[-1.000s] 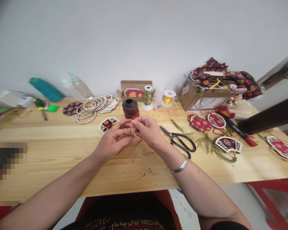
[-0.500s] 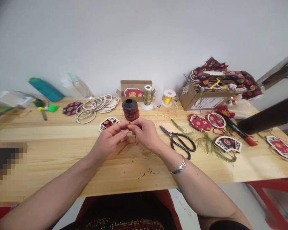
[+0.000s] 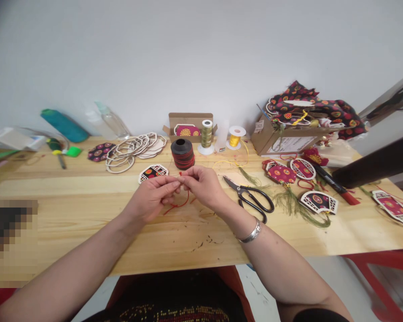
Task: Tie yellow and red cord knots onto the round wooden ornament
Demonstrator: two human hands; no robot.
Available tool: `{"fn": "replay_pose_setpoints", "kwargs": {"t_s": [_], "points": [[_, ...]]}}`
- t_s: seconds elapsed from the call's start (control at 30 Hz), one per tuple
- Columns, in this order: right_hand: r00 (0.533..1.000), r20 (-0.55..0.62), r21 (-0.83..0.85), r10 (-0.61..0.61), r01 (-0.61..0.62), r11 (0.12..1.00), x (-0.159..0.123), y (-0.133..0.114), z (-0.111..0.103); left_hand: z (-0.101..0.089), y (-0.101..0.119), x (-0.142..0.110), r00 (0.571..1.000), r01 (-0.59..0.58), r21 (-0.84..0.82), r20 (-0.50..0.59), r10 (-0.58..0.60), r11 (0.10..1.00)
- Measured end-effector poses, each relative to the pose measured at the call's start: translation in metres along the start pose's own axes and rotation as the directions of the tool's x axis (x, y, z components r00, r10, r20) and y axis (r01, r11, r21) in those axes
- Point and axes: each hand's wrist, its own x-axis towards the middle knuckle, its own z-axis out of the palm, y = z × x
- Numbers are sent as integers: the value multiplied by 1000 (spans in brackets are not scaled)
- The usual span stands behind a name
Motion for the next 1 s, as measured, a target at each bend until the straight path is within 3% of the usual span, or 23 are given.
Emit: {"fn": "replay_pose_setpoints", "kwargs": {"t_s": [0.17,0.37,0.7,0.87,1.0], "points": [[997,62,90,52,-57,994,-1,-6,-2,-1,1,1,1000,24,-52,17,-24,998],[987,130,130,95,-112,985,-4,-11,-5,-5,-1,2,999,12,6,43,-12,1000],[987,129,79,96,-107,991,-4,-12,-3,-3,2,1,998,-35,104,-42,39,994],[997,82,-170,-10,24,985,-3,-12,-9,-3,2,3,990,-71,117,-115,84,991],[992,63,-469,-111,127,874,-5,-14,-14,-5,1,4,978,-91,141,-177,115,986]]}}
